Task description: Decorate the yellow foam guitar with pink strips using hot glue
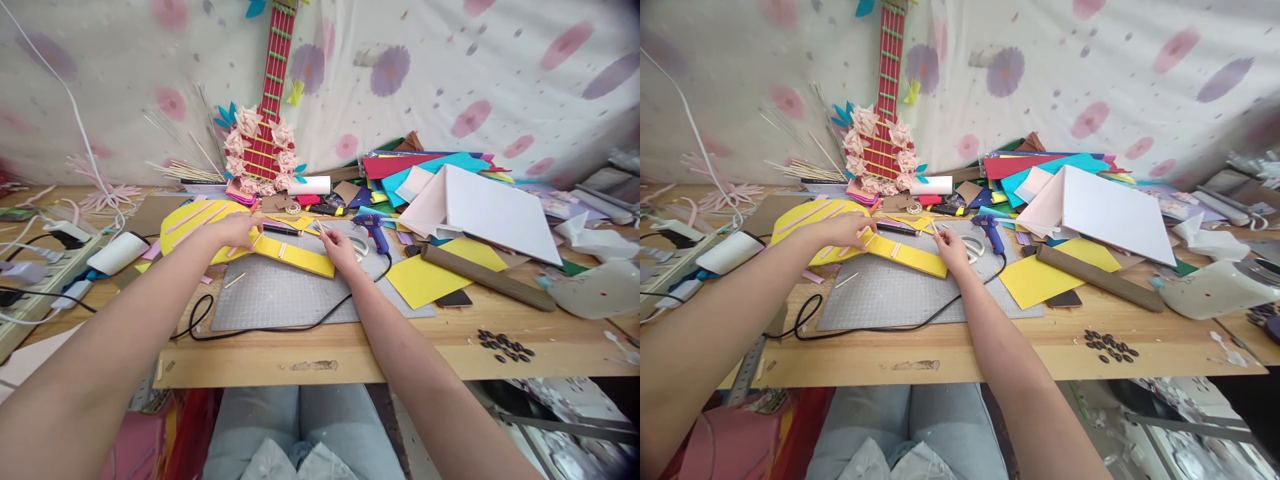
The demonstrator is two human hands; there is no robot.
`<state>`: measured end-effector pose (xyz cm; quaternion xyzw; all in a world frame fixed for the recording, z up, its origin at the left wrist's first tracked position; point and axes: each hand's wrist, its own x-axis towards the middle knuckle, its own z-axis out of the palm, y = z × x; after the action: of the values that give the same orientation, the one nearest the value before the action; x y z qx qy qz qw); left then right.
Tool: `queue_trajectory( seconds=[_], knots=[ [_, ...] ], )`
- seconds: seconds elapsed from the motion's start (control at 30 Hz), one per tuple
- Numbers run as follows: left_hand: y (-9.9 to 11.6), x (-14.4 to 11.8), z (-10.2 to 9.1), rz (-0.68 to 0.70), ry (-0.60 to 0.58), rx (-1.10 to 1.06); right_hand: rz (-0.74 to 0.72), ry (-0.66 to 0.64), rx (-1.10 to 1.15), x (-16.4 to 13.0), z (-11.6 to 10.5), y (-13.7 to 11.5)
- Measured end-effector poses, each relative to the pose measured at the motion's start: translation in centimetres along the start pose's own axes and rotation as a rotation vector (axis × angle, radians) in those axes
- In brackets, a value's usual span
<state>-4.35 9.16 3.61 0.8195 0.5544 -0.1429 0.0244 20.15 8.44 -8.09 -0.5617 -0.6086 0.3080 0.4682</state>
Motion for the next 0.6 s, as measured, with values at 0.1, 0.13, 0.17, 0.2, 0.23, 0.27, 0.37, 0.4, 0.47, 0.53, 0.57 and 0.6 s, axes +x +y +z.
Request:
queue_trajectory(
  seconds=[0.1,0.13,0.17,0.2,0.23,0.27,0.37,0.4,0.47,0.53,0.57,0.6],
  knots=[
    [-0.53,0.03,0.0,-0.024,0.001,0.001,-0.002,-0.003,-0.005,0.0,0.02,-0.01],
    [-0.62,0.09,0.07,-0.027,0.004,-0.004,-0.002,-0.004,-0.006,0.0,0.02,-0.01],
    [-0.65,0.15,0.16,-0.029,0.005,-0.01,-0.002,-0.004,-0.006,0.0,0.03,0.0],
    [-0.64,0.2,0.23,-0.029,0.006,-0.015,-0.003,-0.003,-0.006,0.01,0.03,0.02],
    [-0.57,0.25,0.29,-0.03,0.006,-0.02,-0.003,-0.001,-0.005,0.01,0.04,0.04],
    [-0.46,0.29,0.32,-0.028,0.006,-0.023,-0.005,-0.001,-0.001,0.02,0.04,0.06],
    [-0.05,0.3,0.26,-0.021,0.0,-0.011,-0.007,-0.004,0.009,0.04,0.04,0.15],
    [0.07,0.29,0.22,-0.019,-0.006,-0.004,-0.008,-0.005,0.008,0.05,0.04,0.18],
    [0.2,0.29,0.18,-0.016,-0.017,0.008,-0.007,-0.007,0.001,0.09,0.05,0.24],
    [0.2,0.33,0.22,-0.014,-0.022,0.01,-0.004,-0.011,-0.005,0.13,0.05,0.27],
    [0.16,0.37,0.27,-0.014,-0.023,0.009,-0.002,-0.01,-0.007,0.14,0.06,0.28],
    [0.1,0.41,0.32,-0.013,-0.023,0.008,0.002,-0.008,-0.009,0.15,0.07,0.27]
  ],
)
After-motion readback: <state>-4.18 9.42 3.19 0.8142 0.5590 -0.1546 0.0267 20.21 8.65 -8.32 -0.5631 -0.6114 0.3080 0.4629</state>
